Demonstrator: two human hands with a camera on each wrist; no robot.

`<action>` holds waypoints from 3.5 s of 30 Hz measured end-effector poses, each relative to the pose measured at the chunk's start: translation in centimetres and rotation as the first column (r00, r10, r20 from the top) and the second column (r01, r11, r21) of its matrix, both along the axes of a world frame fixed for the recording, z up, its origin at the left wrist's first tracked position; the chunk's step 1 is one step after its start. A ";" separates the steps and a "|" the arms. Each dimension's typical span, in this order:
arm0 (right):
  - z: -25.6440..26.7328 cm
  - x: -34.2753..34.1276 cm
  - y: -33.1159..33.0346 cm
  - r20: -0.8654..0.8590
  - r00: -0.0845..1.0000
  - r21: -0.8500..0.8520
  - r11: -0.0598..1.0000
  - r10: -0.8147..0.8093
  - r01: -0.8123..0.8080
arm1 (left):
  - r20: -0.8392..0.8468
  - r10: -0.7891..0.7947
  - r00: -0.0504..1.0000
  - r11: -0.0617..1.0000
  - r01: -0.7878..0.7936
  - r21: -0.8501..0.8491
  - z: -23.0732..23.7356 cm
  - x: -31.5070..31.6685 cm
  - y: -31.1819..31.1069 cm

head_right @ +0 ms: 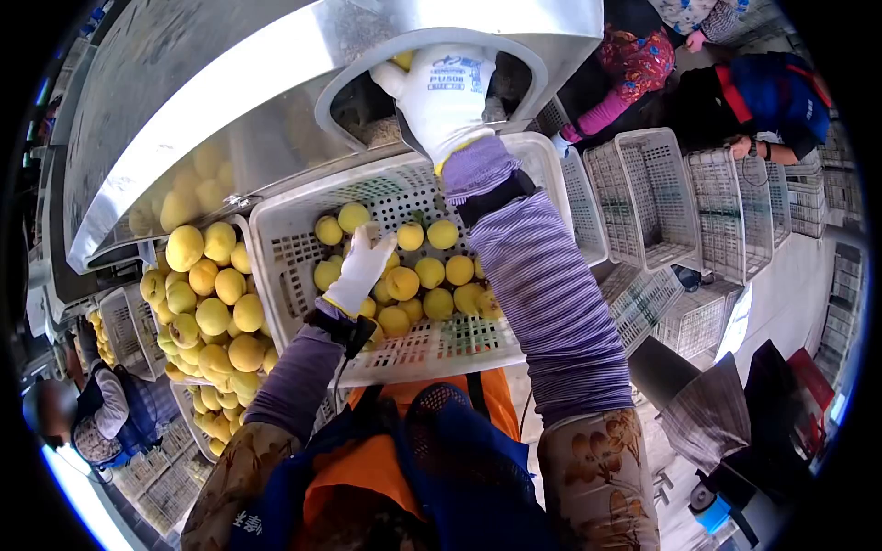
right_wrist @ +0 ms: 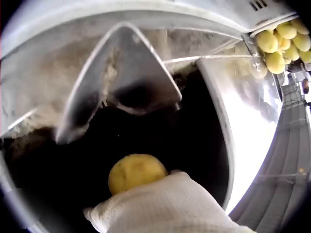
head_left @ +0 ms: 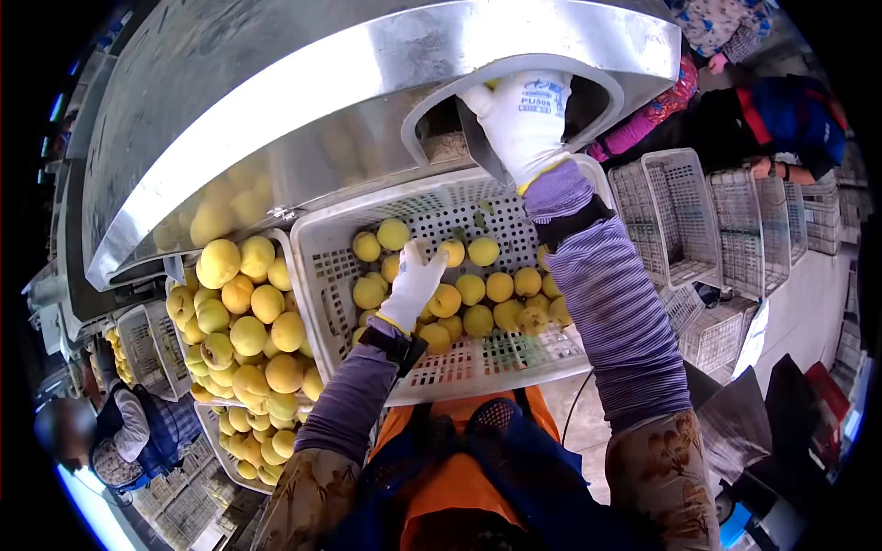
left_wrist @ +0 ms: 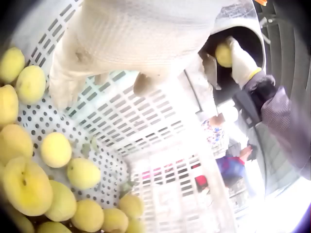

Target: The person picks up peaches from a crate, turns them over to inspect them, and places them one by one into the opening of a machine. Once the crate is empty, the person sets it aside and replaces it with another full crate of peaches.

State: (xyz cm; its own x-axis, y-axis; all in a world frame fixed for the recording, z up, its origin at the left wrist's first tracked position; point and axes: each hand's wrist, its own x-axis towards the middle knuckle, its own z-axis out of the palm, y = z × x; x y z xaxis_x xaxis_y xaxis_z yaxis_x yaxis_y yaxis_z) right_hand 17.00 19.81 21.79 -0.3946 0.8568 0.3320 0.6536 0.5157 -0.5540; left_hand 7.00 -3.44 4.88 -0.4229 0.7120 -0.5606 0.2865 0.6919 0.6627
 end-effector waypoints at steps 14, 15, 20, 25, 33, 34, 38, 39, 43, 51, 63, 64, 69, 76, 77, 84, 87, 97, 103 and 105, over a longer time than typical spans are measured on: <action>-28.7 6.7 -12.8 0.390 0.894 -0.761 0.624 0.220 0.178 | 0.107 -0.082 0.991 0.957 0.108 -0.269 -8.3 0.8 4.5; -26.9 7.5 -12.6 0.242 0.961 -0.788 0.605 0.133 0.114 | 0.354 0.124 0.927 0.990 -0.094 -0.102 -11.3 0.0 2.8; -15.1 8.0 -14.8 -0.282 0.958 -0.474 0.862 0.046 -0.181 | 0.901 0.194 0.389 0.805 -0.588 0.080 1.2 2.8 1.1; -0.9 7.0 -12.2 -0.512 0.853 -0.059 0.986 0.104 -0.156 | 0.818 -0.103 0.566 0.690 -0.552 0.469 17.2 2.9 3.9; -4.9 2.2 -4.7 -0.064 0.995 0.181 0.980 -0.074 0.085 | 0.880 -0.097 0.465 0.733 -0.565 0.380 14.5 1.4 2.3; -4.9 1.8 -4.1 -0.081 0.994 0.133 0.987 -0.075 0.086 | 0.872 -0.100 0.479 0.733 -0.558 0.390 14.5 1.4 2.2; -3.9 0.0 -0.6 -0.079 0.996 0.012 0.999 -0.044 0.045 | 0.814 -0.127 0.568 0.716 -0.516 0.471 14.7 0.7 3.2; -3.2 0.3 -0.2 -0.036 0.999 0.054 0.998 -0.029 0.031 | 0.796 -0.139 0.589 0.715 -0.497 0.493 14.6 0.7 3.5; 1.8 3.1 -5.7 -0.639 0.750 -0.086 0.954 0.169 -0.288 | 0.703 -0.138 0.698 0.653 -0.469 0.594 14.8 1.4 4.0; -4.4 1.2 -4.9 -0.173 0.985 0.274 0.959 -0.025 0.072 | -0.305 -0.077 0.949 0.743 0.259 0.617 7.4 0.8 2.3; -13.3 7.0 -13.2 0.220 0.946 -0.246 0.952 0.240 -0.184 | -0.375 -0.848 0.373 0.525 0.683 -0.507 -7.2 4.6 -3.6; -17.6 7.4 -15.0 0.465 0.800 -0.396 0.897 0.380 -0.195 | -0.448 -0.850 0.278 0.504 0.677 -0.536 -9.0 5.1 -4.2; -28.9 9.0 -16.7 0.540 0.431 -0.747 0.648 0.723 -0.150 | -0.352 -0.818 0.454 0.567 0.736 -0.369 -9.1 3.0 -3.3; -14.0 8.5 -15.0 -0.512 0.858 -0.772 0.457 -0.037 -0.442 | 0.949 0.310 0.051 0.738 -0.642 -0.206 1.8 1.7 -1.9; -12.0 8.1 -15.3 -0.500 0.862 -0.639 0.638 0.080 -0.430 | 0.963 0.261 0.072 0.724 -0.674 -0.146 3.1 2.0 -1.8; 0.4 6.7 -14.6 -0.396 0.917 -0.333 0.922 0.052 -0.197 | 0.982 0.128 0.137 0.697 -0.717 0.009 13.7 2.6 1.4; 2.3 5.9 -12.2 -0.571 0.815 -0.104 0.976 0.100 -0.193 | 0.983 0.059 0.176 0.705 -0.704 0.084 15.7 2.2 2.8; -5.0 0.6 -2.2 -0.170 0.979 0.061 0.991 -0.108 0.120 | 0.979 0.038 0.199 0.781 -0.617 0.095 12.3 1.1 1.4; 1.9 2.3 -2.5 -0.247 0.965 -0.241 0.959 0.086 -0.147 | 0.966 -0.217 0.141 0.745 -0.616 0.257 14.0 0.1 2.9; 0.6 4.2 -6.7 -0.408 0.902 0.039 0.990 0.140 -0.136 | 0.962 -0.219 0.164 0.700 -0.660 0.272 14.0 0.3 3.4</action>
